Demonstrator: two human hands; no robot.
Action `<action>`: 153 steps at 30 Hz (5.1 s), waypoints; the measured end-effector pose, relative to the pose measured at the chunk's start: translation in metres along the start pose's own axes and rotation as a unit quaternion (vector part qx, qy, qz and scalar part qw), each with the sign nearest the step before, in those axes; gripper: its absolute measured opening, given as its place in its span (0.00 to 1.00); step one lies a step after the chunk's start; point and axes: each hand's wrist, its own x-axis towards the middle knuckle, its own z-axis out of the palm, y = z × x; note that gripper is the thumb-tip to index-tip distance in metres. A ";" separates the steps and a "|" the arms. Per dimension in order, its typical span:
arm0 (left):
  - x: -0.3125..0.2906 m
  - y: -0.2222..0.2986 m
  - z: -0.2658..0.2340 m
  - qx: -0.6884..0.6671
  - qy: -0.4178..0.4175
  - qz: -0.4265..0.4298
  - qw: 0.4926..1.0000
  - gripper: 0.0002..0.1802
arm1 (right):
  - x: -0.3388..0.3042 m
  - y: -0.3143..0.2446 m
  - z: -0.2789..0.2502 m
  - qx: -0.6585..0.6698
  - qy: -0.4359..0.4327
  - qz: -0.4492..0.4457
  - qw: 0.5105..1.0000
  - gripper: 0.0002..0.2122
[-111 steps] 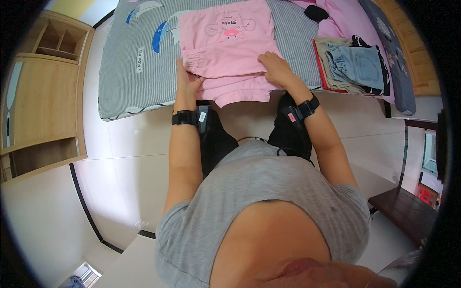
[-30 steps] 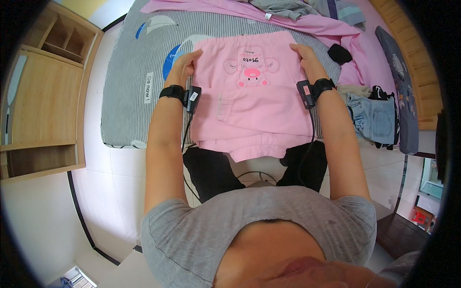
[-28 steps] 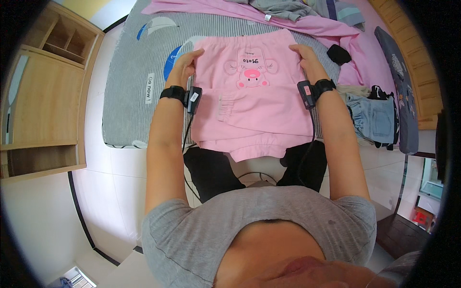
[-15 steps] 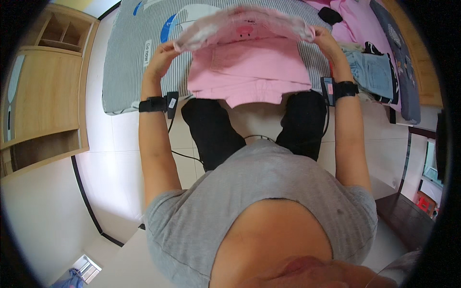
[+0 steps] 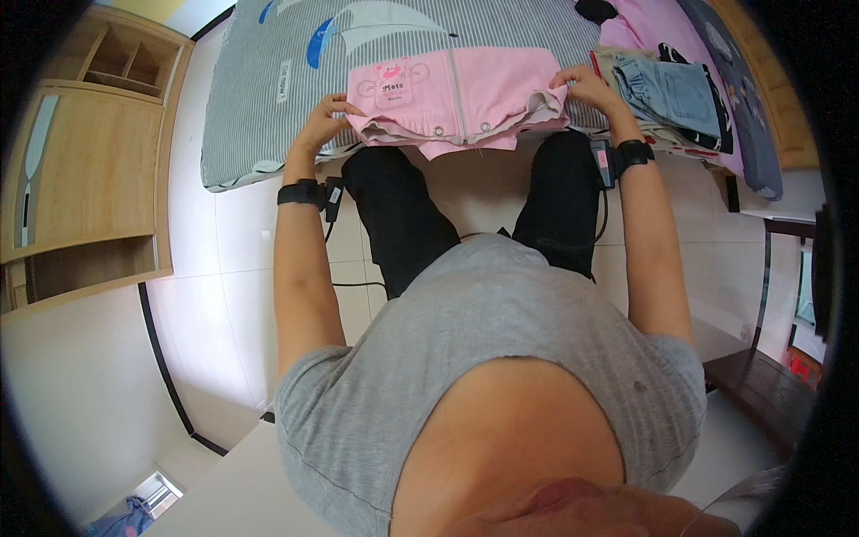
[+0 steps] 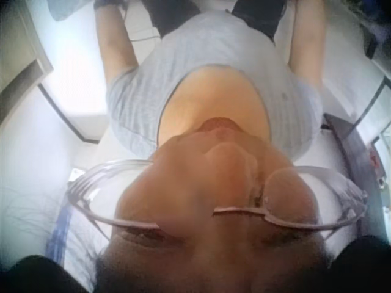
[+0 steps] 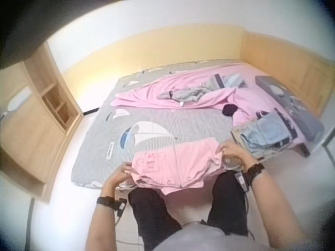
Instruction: The person folds several items of clothing including jeans and children's tops on a bed and stacks them neatly.
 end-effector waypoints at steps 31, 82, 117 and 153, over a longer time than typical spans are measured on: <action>0.028 0.021 0.111 0.391 -0.112 -0.025 0.913 0.49 | 0.029 -0.063 0.132 -0.349 0.049 0.083 0.932 0.30; 0.020 -0.036 0.044 -0.184 0.079 -0.227 0.953 0.18 | -0.029 -0.020 0.077 0.405 0.196 0.263 0.853 0.24; 0.011 0.160 0.225 -0.470 -0.157 -0.066 0.866 0.10 | -0.099 -0.158 0.030 0.163 -0.071 0.219 0.959 0.28; 0.148 0.071 0.190 -0.470 -0.103 -0.276 0.832 0.24 | -0.176 -0.097 -0.004 0.203 0.274 0.102 0.935 0.09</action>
